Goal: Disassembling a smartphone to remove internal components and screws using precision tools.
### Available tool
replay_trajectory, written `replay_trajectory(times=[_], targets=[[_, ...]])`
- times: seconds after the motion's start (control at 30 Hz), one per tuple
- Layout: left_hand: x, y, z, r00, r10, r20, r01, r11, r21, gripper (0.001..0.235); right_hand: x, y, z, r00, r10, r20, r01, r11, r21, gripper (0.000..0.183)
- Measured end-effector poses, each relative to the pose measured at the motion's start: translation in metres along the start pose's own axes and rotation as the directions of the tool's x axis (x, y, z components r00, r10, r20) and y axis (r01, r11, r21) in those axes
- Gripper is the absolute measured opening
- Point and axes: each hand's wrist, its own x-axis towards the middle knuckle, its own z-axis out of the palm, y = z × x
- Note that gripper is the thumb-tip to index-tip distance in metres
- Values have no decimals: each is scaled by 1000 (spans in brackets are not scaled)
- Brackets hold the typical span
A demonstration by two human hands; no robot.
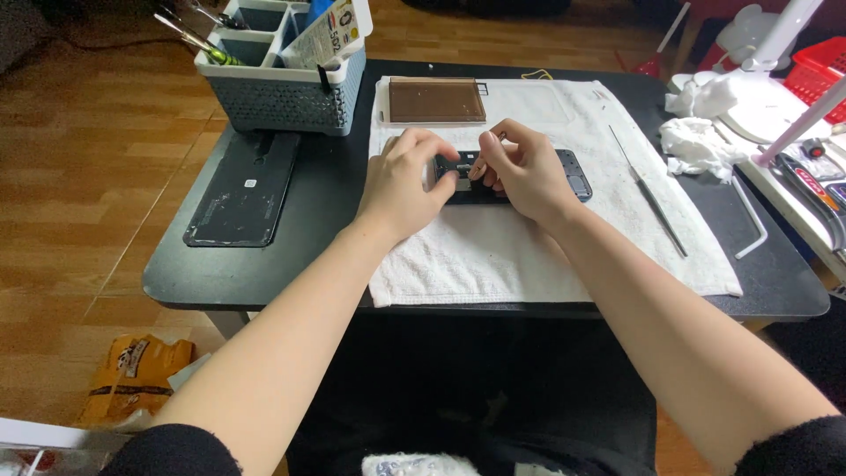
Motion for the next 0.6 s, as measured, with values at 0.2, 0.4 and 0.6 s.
replay_trajectory(times=[0.2, 0.4, 0.6], targets=[[-3, 7, -2, 995, 99, 17, -99, 995, 19, 21, 4, -1, -3, 993, 115, -1, -115, 992, 42, 35], [-3, 9, -2, 998, 66, 21, -66, 998, -11, 13, 5, -3, -4, 987, 161, 17, -162, 986, 47, 38], [-3, 14, -6, 998, 42, 42, -41, 999, -20, 10, 4, -6, -3, 979, 201, 18, -202, 978, 48, 37]])
